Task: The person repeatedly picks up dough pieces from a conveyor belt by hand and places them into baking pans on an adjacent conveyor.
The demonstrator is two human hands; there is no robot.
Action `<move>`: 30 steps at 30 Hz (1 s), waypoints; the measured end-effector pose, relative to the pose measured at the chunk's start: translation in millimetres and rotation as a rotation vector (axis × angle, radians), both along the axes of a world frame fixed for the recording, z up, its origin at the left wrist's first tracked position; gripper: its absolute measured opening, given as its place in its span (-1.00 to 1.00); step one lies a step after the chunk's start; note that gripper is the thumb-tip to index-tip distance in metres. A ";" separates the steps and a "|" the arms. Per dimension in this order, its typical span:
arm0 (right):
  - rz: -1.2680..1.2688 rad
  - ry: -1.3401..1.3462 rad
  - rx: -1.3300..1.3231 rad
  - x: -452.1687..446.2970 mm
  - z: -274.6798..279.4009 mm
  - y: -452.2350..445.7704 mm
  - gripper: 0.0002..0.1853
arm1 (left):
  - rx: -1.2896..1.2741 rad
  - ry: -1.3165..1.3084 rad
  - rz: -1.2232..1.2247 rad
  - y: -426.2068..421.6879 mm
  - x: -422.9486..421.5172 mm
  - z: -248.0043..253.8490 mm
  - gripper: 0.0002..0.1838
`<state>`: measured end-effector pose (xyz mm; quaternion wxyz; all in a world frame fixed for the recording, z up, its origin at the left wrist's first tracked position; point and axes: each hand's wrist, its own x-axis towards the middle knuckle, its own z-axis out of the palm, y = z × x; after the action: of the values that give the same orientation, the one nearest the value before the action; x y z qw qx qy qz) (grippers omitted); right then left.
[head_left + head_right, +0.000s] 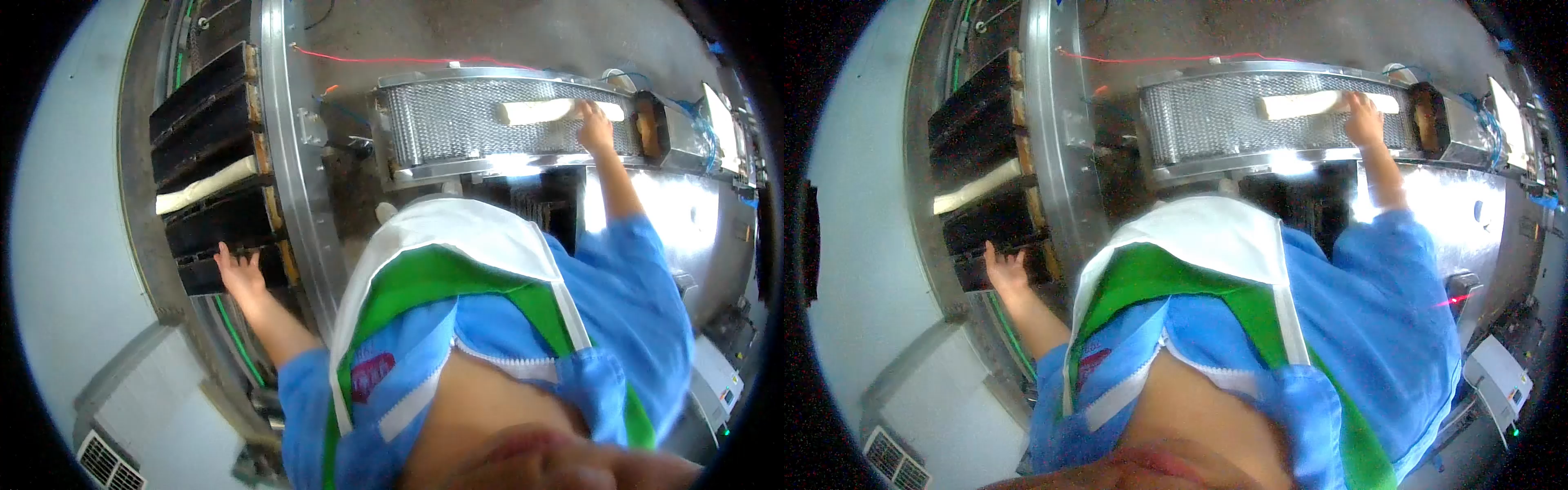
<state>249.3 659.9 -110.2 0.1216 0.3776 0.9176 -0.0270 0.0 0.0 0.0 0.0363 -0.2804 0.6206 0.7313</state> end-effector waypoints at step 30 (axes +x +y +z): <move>0.238 0.465 -1.840 -294.1 245.9 -370.4 -0.52 | 0.340 0.154 0.086 -18.9 39.0 -28.0 -0.14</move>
<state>-44.8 289.6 135.7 0.1872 0.0236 0.5705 -0.7994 39.0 -18.9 -28.0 0.0040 -0.2398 0.4766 0.8458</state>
